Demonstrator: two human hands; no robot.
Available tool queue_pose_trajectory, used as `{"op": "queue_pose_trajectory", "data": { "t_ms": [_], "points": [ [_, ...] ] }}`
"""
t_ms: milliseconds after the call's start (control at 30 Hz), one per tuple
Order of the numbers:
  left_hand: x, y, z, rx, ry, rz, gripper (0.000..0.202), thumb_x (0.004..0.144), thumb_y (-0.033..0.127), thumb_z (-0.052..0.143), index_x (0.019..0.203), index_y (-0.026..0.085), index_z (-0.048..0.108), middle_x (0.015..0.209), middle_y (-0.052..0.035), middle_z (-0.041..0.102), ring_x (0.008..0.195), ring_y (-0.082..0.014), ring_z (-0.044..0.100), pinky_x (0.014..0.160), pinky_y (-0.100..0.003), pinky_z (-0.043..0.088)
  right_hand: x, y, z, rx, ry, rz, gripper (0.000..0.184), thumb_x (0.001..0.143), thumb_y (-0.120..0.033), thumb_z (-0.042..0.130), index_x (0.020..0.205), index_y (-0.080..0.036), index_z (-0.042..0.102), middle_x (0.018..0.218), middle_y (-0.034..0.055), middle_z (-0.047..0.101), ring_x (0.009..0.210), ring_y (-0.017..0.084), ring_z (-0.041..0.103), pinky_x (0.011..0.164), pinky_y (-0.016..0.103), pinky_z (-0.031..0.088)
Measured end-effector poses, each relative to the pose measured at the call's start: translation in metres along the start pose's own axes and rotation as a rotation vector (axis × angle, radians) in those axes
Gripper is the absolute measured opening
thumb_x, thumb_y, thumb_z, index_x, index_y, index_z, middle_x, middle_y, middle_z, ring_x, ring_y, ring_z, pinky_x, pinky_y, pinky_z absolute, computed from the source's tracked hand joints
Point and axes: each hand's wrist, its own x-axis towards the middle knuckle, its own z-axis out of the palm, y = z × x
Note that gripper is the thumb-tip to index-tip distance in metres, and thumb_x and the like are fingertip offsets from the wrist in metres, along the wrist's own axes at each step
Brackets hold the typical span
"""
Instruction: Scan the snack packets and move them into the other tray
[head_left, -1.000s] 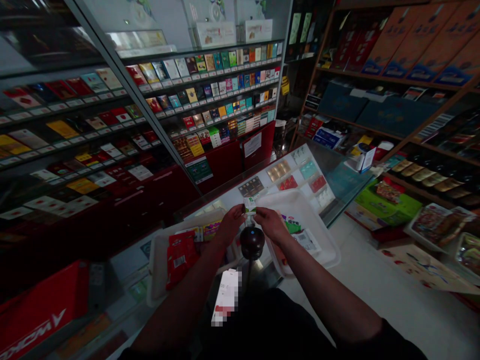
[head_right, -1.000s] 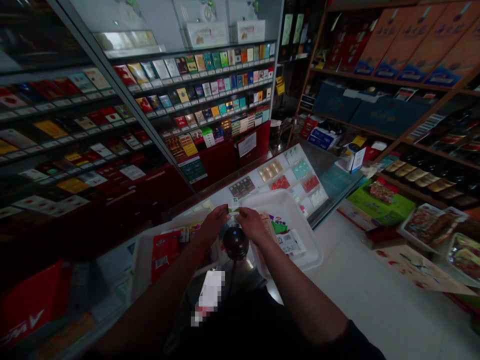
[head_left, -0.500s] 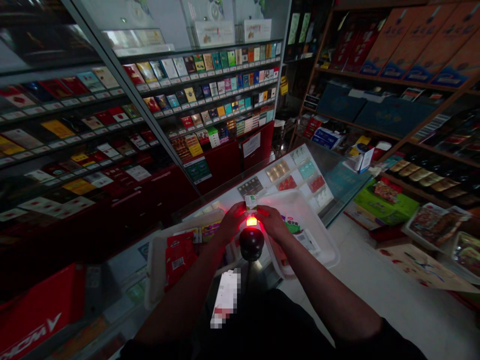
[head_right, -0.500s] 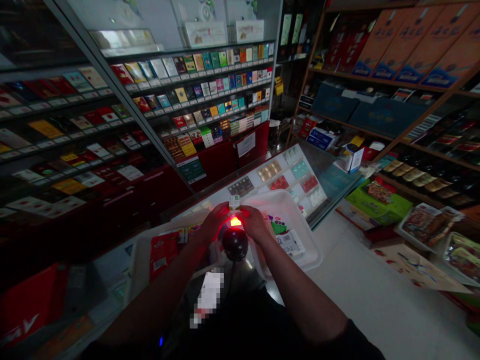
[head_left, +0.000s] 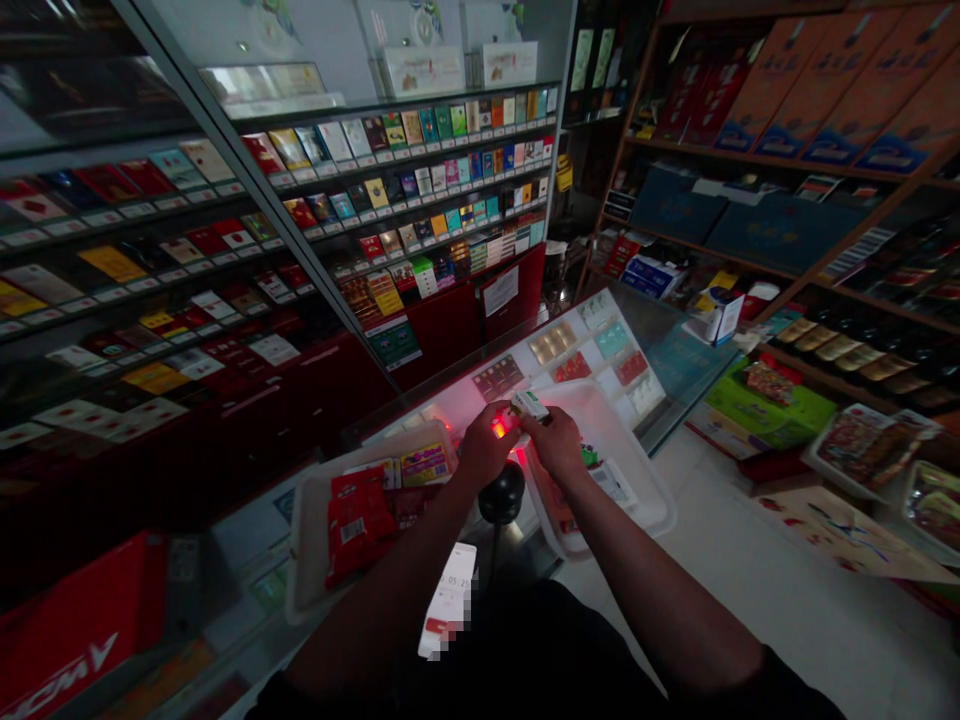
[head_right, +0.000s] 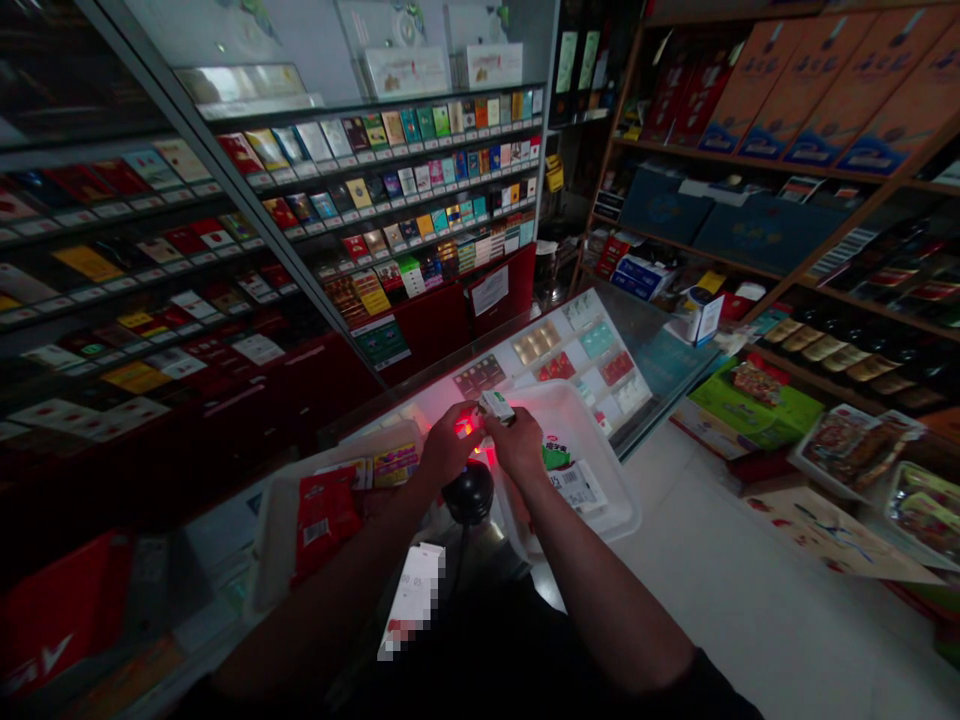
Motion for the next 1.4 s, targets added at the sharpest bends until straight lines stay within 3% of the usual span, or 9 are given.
{"op": "queue_pose_trajectory", "data": {
  "t_ms": [233, 533, 667, 900, 1033, 1167, 1400],
  "points": [
    [0.001, 0.003, 0.007, -0.071, -0.039, 0.018, 0.028, 0.084, 0.024, 0.066, 0.112, 0.020, 0.065, 0.116, -0.0079, 0.072, 0.109, -0.0202, 0.067, 0.101, -0.038, 0.049, 0.020, 0.026, -0.028, 0.003, 0.107, 0.011, 0.042, 0.078, -0.047, 0.064, 0.096, -0.011, 0.075, 0.079, 0.0089, 0.075, 0.067, 0.019, 0.065, 0.060, 0.026, 0.043],
    [-0.019, 0.003, -0.013, -0.088, 0.106, -0.074, 0.017, 0.087, 0.030, 0.062, 0.098, 0.021, 0.070, 0.100, -0.0056, 0.075, 0.095, -0.0188, 0.069, 0.091, -0.034, 0.052, 0.055, 0.066, -0.065, -0.151, 0.308, 0.043, 0.051, 0.078, -0.051, 0.064, 0.105, -0.009, 0.074, 0.088, 0.0170, 0.075, 0.078, 0.026, 0.068, 0.067, 0.031, 0.045],
    [-0.036, -0.008, -0.016, -0.151, 0.183, -0.179, 0.021, 0.083, 0.034, 0.064, 0.098, 0.020, 0.069, 0.101, -0.0066, 0.075, 0.093, -0.0193, 0.069, 0.087, -0.033, 0.052, 0.065, 0.091, -0.066, -0.228, 0.326, 0.046, 0.051, 0.078, -0.044, 0.065, 0.114, -0.008, 0.070, 0.098, 0.0197, 0.075, 0.086, 0.028, 0.068, 0.075, 0.033, 0.046],
    [-0.080, -0.018, -0.017, -0.183, 0.291, -0.322, 0.024, 0.081, 0.036, 0.063, 0.096, 0.018, 0.069, 0.090, -0.0052, 0.075, 0.085, -0.0194, 0.070, 0.081, -0.033, 0.053, 0.068, 0.118, -0.059, -0.240, 0.289, 0.014, 0.053, 0.078, -0.043, 0.064, 0.117, -0.007, 0.068, 0.098, 0.0191, 0.074, 0.084, 0.028, 0.067, 0.075, 0.035, 0.045],
    [-0.104, -0.015, -0.015, -0.190, 0.343, -0.361, 0.025, 0.079, 0.036, 0.063, 0.095, 0.017, 0.069, 0.088, -0.0058, 0.075, 0.083, -0.0202, 0.070, 0.078, -0.033, 0.054, 0.068, 0.126, -0.055, -0.228, 0.280, -0.006, 0.048, 0.078, -0.044, 0.064, 0.110, -0.009, 0.070, 0.097, 0.0190, 0.074, 0.083, 0.027, 0.066, 0.074, 0.035, 0.045],
    [-0.125, -0.013, -0.012, -0.136, 0.375, -0.378, 0.024, 0.080, 0.035, 0.062, 0.094, 0.017, 0.071, 0.091, -0.0071, 0.075, 0.086, -0.0211, 0.069, 0.082, -0.035, 0.054, 0.067, 0.130, -0.053, -0.241, 0.267, 0.015, 0.052, 0.078, -0.042, 0.063, 0.117, -0.007, 0.067, 0.100, 0.0207, 0.073, 0.086, 0.029, 0.066, 0.077, 0.036, 0.046],
    [-0.158, -0.016, -0.018, -0.064, 0.352, -0.465, 0.027, 0.083, 0.039, 0.062, 0.097, 0.017, 0.071, 0.095, -0.0072, 0.075, 0.092, -0.0225, 0.069, 0.085, -0.036, 0.051, 0.063, 0.126, -0.060, -0.270, 0.205, -0.023, 0.054, 0.078, -0.042, 0.059, 0.120, -0.008, 0.066, 0.107, 0.0207, 0.072, 0.092, 0.031, 0.065, 0.082, 0.039, 0.045]
  ]
}}
